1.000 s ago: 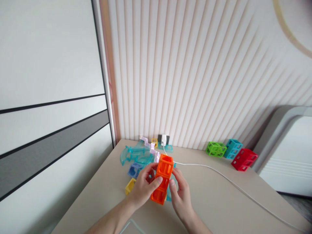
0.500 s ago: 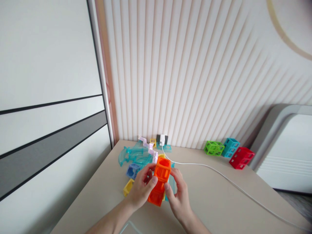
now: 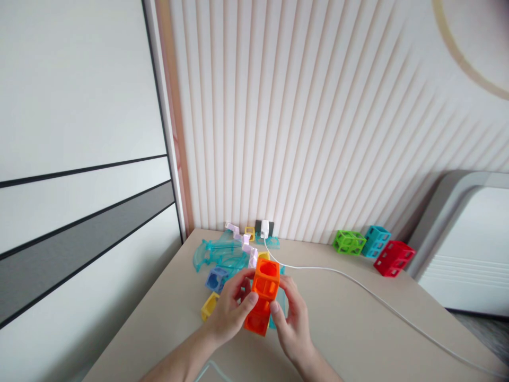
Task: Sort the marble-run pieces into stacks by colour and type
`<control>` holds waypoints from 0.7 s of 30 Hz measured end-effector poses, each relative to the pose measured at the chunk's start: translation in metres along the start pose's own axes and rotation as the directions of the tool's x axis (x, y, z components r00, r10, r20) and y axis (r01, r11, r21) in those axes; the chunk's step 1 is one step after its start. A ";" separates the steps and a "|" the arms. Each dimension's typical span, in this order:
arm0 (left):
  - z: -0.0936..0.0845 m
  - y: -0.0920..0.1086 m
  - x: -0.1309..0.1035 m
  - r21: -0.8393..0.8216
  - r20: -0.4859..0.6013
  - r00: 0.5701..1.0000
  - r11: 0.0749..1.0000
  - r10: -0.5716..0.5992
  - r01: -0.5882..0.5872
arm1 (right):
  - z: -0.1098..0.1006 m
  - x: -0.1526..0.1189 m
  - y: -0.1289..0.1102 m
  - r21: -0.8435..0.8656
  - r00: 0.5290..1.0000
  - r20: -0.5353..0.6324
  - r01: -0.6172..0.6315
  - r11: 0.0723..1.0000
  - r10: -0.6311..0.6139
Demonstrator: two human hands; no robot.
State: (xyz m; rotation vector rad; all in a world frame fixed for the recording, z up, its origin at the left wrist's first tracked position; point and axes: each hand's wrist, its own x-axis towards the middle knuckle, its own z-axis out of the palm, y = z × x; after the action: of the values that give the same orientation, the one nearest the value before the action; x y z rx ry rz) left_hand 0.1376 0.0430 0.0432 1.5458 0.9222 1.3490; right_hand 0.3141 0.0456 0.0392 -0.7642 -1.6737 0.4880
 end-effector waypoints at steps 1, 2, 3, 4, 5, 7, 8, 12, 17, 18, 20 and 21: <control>0.000 0.000 -0.001 0.006 -0.001 1.000 1.000 0.005 -0.005 | 0.000 0.000 0.000 0.000 1.000 0.002 -0.001 1.000 0.001; 0.000 -0.001 -0.001 0.011 0.000 1.000 1.000 0.010 -0.010 | 0.000 0.000 0.000 0.003 1.000 0.003 -0.003 1.000 0.003; 0.000 -0.001 -0.002 0.015 0.004 1.000 1.000 0.015 -0.015 | 0.000 -0.001 0.000 0.007 1.000 0.003 -0.006 1.000 0.006; 0.000 -0.002 -0.002 0.017 0.006 1.000 1.000 0.021 -0.021 | 0.000 -0.001 -0.001 0.013 1.000 0.002 -0.007 1.000 0.007; 0.000 -0.002 -0.003 0.017 0.009 1.000 0.999 0.029 -0.029 | 0.000 0.000 -0.001 0.016 1.000 0.002 -0.005 1.000 0.005; 0.000 -0.001 -0.003 0.008 0.016 0.999 0.999 0.038 -0.038 | 0.000 0.000 -0.002 0.011 1.000 -0.005 0.001 1.000 -0.001; 0.001 0.000 -0.002 -0.001 0.014 0.999 0.999 0.039 -0.039 | -0.001 0.001 -0.002 0.002 1.000 -0.010 0.002 1.000 -0.002; 0.003 0.004 0.001 -0.076 -0.019 1.000 0.997 -0.004 0.002 | -0.001 0.002 0.001 -0.023 0.999 -0.040 0.017 1.000 -0.018; 0.006 -0.003 0.002 -0.298 -0.139 0.961 0.936 -0.238 0.189 | 0.002 0.000 0.006 -0.086 0.997 -0.044 0.051 0.995 -0.055; 0.006 -0.005 0.002 -0.366 -0.139 0.949 0.905 -0.281 0.215 | 0.003 -0.001 0.007 -0.104 0.998 -0.045 0.042 0.994 -0.047; 0.008 -0.007 0.003 -0.478 -0.093 0.937 0.841 -0.336 0.254 | 0.005 -0.002 0.006 -0.128 0.998 -0.046 0.027 0.991 -0.033; 0.008 -0.007 0.004 -0.515 -0.059 0.936 0.814 -0.347 0.270 | 0.005 -0.002 0.006 -0.137 0.999 -0.044 0.025 0.990 -0.032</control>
State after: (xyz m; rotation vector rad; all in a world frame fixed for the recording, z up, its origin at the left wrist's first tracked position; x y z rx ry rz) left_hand 0.1465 0.0485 0.0375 0.8620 0.7888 1.3411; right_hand 0.3106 0.0486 0.0322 -0.8438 -1.6852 0.3360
